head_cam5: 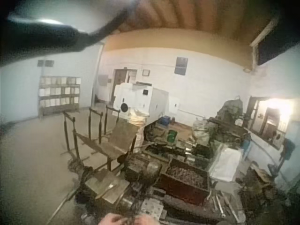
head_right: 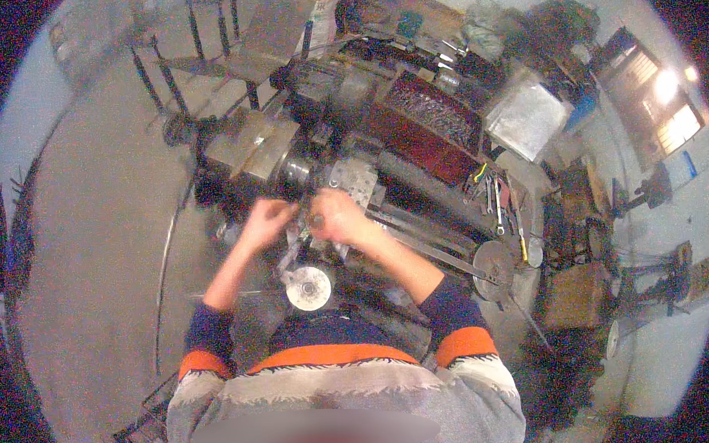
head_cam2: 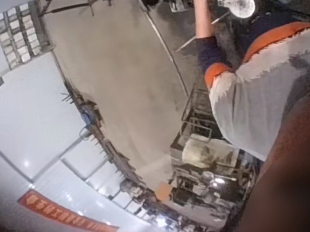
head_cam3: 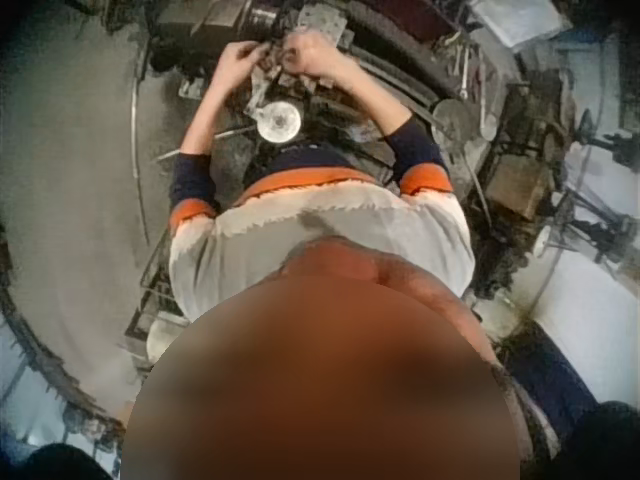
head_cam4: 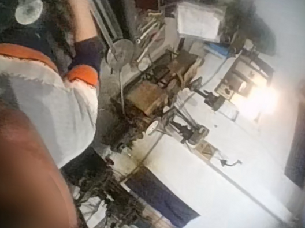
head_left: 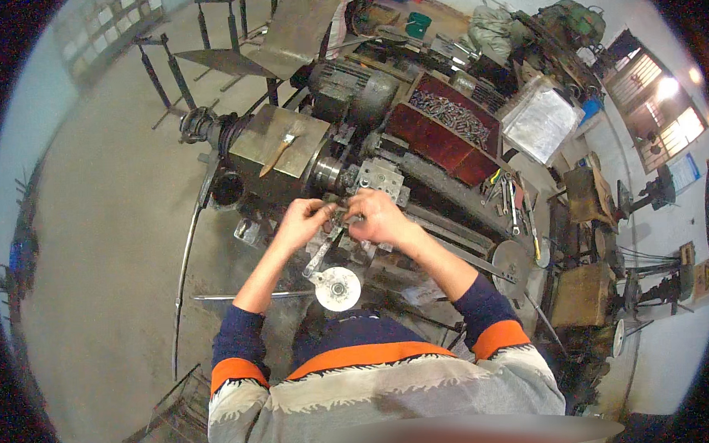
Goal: The person operates a metal lathe, repeatedly inserting small metal rods into the chuck, machining them, and removing the finished pieces. The person places the finished pieces into a metal basket on the floor.
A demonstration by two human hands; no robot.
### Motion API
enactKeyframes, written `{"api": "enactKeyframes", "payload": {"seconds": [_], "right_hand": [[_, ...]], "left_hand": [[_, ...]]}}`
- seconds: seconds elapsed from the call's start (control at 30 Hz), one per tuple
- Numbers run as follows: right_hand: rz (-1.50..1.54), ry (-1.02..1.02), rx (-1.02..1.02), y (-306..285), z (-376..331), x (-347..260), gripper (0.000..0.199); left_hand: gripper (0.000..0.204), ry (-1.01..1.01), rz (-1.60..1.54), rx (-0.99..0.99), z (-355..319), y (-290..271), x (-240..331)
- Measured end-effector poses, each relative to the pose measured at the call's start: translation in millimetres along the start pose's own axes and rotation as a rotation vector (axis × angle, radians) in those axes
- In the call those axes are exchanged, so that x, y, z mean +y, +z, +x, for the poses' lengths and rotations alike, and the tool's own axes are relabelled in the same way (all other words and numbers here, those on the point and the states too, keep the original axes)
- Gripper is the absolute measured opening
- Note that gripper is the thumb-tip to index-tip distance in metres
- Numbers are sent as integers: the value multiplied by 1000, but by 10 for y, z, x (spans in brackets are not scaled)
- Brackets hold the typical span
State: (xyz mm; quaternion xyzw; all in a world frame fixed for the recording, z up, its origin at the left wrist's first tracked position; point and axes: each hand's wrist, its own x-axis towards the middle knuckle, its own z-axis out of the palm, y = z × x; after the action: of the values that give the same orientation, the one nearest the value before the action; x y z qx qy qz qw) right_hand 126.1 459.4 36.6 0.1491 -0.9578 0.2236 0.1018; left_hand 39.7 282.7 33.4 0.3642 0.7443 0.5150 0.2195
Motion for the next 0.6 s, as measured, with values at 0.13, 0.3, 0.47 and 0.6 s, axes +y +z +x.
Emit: {"api": "enactKeyframes", "payload": {"seconds": [0.13, 0.3, 0.47, 0.6], "right_hand": [[-187, 152, -20, 55, 357, 437, 25], [-154, 378, -193, 288, 625, 795, 23], [-54, 364, -101, 561, 610, 1098, 21], [-30, 330, -205, 442, 745, 1034, 26]], "left_hand": [[25, -48, 98, 157, -236, -594, -101], [24, -192, 346, 493, -988, -1517, -553], [27, -471, 697, 679, -1848, -1942, -898], [30, -594, 892, 545, -2118, -1868, -1203]]}}
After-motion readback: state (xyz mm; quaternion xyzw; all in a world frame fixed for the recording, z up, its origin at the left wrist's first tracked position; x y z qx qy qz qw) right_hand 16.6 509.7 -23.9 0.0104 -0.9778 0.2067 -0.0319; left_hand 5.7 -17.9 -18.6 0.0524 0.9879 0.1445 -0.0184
